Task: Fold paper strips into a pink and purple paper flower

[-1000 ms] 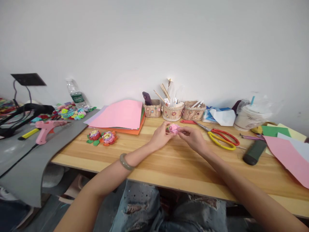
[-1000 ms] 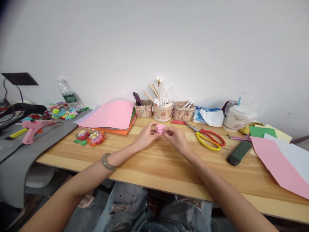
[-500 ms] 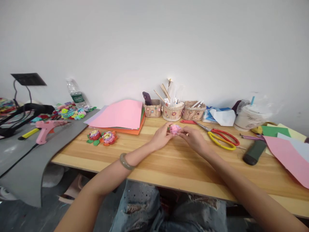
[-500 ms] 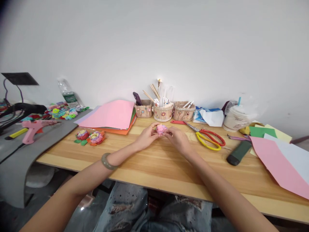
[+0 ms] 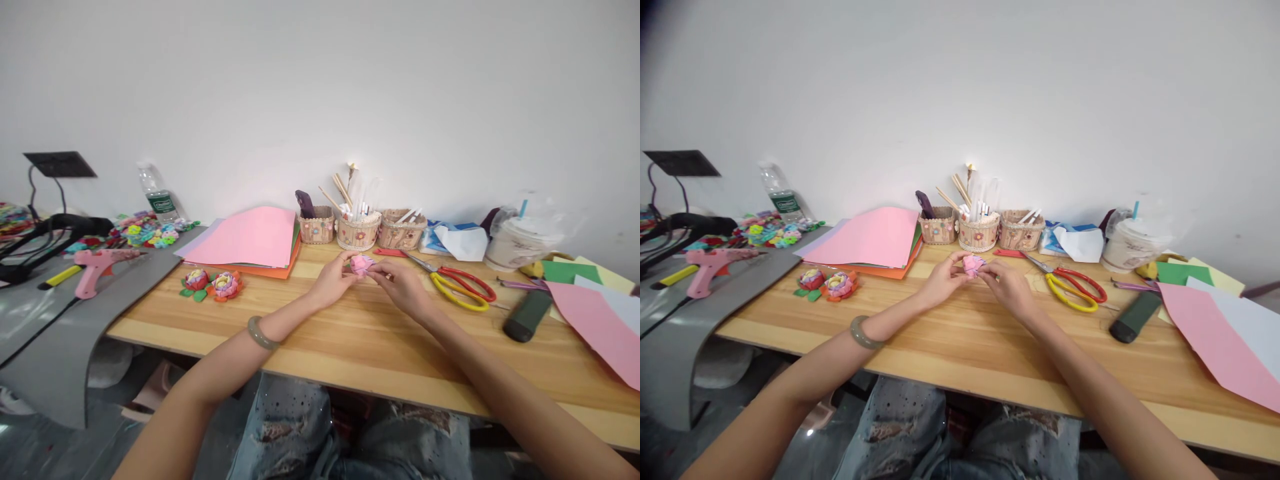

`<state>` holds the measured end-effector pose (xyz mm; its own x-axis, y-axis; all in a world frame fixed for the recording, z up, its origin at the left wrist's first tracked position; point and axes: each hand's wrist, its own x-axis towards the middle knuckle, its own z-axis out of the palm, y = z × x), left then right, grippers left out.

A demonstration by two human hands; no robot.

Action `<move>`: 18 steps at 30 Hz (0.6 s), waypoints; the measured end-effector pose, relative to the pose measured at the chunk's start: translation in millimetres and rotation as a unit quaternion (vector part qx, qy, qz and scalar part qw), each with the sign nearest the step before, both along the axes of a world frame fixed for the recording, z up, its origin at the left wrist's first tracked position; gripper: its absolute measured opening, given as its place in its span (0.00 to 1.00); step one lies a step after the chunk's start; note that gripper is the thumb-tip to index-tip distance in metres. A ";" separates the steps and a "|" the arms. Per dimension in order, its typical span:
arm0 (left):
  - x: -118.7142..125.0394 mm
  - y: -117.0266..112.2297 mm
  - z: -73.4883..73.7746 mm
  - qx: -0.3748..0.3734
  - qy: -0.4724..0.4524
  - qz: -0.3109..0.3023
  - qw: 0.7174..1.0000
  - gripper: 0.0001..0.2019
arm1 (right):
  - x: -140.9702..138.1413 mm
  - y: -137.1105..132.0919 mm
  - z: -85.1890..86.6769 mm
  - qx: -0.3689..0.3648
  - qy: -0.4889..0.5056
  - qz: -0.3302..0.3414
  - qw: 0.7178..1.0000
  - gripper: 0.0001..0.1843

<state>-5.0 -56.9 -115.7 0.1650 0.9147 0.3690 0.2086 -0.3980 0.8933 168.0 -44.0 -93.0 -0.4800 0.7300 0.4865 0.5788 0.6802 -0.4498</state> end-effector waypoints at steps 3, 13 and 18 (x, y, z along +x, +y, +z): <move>0.3 -0.5 1.0 0.000 -0.002 0.001 1.000 0.24 | -0.5 0.9 -1.5 0.002 0.006 0.004 1.000 0.12; -0.1 -2.5 2.6 -0.005 -0.003 -0.003 1.000 0.24 | -1.8 -1.1 -1.9 -0.012 0.032 -0.019 0.999 0.12; -0.7 -1.5 3.4 -0.008 -0.011 0.000 1.000 0.24 | -1.5 -2.1 2.1 -0.026 0.049 -0.018 0.998 0.13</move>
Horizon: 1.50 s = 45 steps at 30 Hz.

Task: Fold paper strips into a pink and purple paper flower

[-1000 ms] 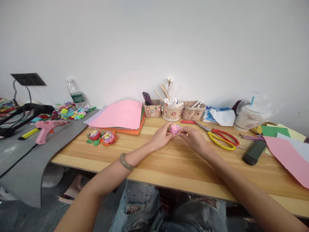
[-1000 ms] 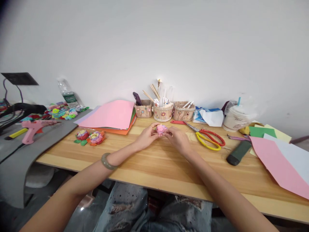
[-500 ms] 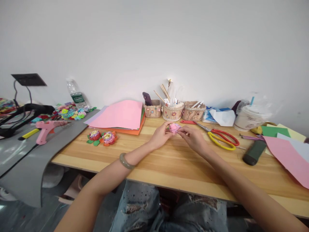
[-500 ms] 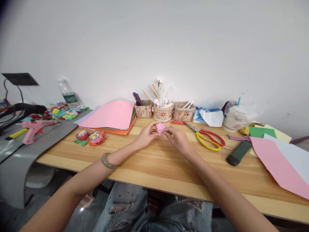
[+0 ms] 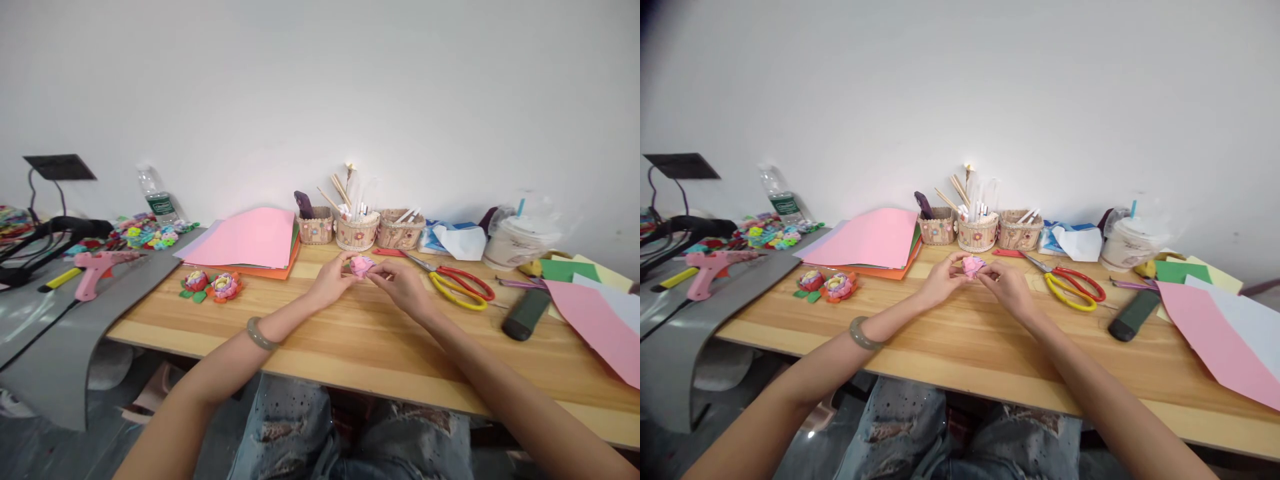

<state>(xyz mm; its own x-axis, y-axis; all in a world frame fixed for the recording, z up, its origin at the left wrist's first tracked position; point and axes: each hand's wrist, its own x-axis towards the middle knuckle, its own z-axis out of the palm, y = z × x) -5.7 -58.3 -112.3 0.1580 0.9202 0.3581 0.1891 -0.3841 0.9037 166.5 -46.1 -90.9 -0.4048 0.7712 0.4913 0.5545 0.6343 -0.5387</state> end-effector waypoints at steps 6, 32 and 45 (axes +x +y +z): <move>0.5 -2.6 4.4 -0.005 -0.011 -0.004 1.000 0.24 | 0.2 -1.8 2.6 -0.004 0.012 0.001 1.000 0.12; 5.8 -1.3 4.6 -0.028 -0.146 0.014 0.989 0.21 | -0.5 -17.8 -1.0 0.158 0.021 -0.018 0.987 0.12; 6.3 -5.8 6.3 0.024 -0.101 0.018 0.994 0.24 | -6.1 -15.7 11.2 0.023 0.112 -0.014 0.993 0.08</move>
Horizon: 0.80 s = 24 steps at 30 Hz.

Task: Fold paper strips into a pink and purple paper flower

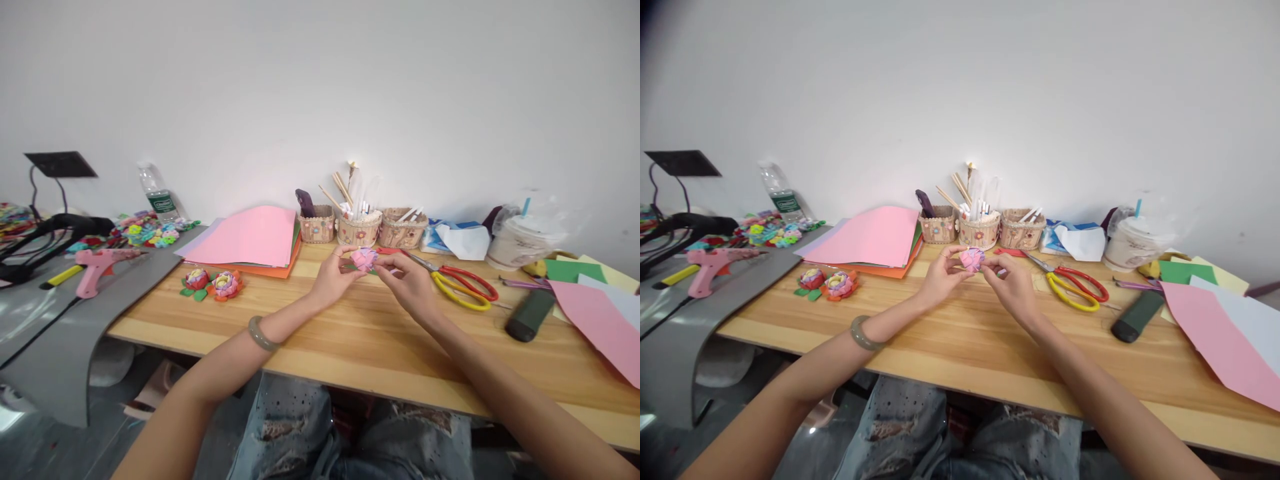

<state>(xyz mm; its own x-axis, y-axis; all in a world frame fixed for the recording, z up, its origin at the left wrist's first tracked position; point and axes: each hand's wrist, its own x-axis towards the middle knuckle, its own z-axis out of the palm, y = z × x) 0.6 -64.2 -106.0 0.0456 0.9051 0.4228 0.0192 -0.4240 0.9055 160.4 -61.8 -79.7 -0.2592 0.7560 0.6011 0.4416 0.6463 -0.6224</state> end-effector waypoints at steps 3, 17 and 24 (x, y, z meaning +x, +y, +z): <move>-0.1 -3.0 1.0 0.027 0.027 0.018 0.999 0.23 | -1.2 -0.3 1.1 -0.035 0.020 0.011 0.999 0.08; -0.8 -2.3 0.4 0.025 0.036 0.028 0.999 0.24 | -1.2 -0.3 5.6 -0.133 0.049 0.065 0.988 0.12; -1.6 -2.0 0.2 0.023 0.032 0.023 0.999 0.23 | -2.3 3.9 -3.0 -0.133 0.075 0.060 0.986 0.15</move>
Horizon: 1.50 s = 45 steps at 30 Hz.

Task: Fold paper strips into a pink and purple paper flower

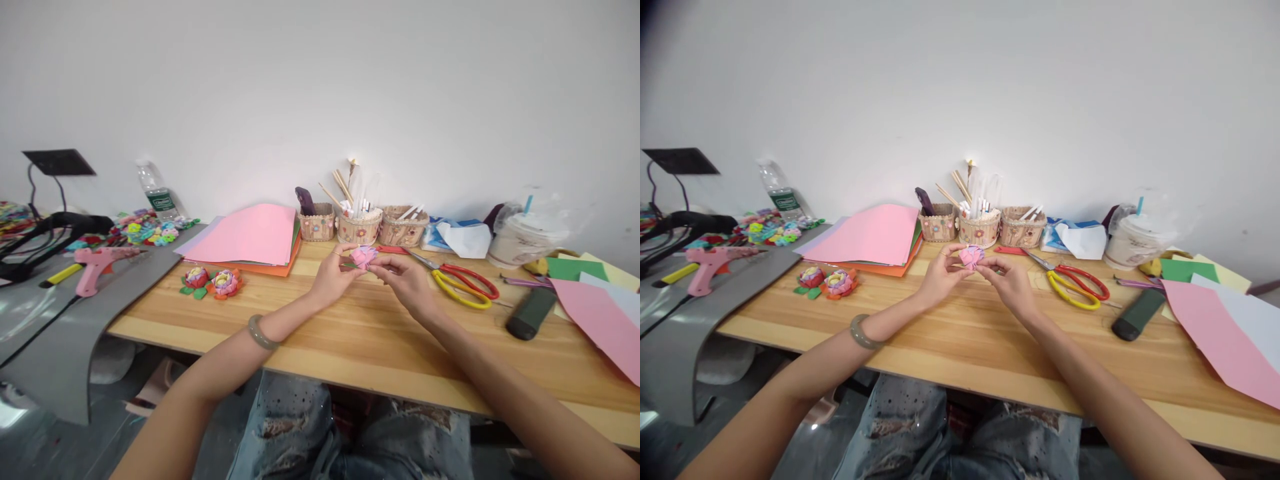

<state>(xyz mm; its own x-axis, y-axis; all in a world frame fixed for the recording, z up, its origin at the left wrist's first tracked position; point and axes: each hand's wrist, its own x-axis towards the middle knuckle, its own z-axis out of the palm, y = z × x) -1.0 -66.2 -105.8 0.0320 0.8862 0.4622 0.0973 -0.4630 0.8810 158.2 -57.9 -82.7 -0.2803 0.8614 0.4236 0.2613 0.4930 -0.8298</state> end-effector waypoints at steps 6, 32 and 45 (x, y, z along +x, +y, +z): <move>0.9 0.1 0.9 -0.013 -0.016 -0.015 1.000 0.23 | -1.9 -1.9 -1.1 0.034 -0.003 -0.009 0.999 0.12; -0.7 -4.3 15.3 -0.234 -0.258 -0.185 0.919 0.20 | 2.4 -7.6 4.4 0.206 -0.055 -0.048 0.976 0.06; 1.4 -1.3 11.1 -0.191 -0.241 -0.149 0.940 0.26 | 7.3 -12.5 8.8 0.296 -0.071 -0.035 0.952 0.07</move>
<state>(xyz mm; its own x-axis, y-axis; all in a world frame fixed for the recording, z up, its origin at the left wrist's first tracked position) 0.3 -67.5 -94.7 0.1737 0.9752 0.1370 -0.4395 -0.0477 0.8970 165.4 -70.4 -73.9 -0.3216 0.5016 0.8031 0.3984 0.8411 -0.3658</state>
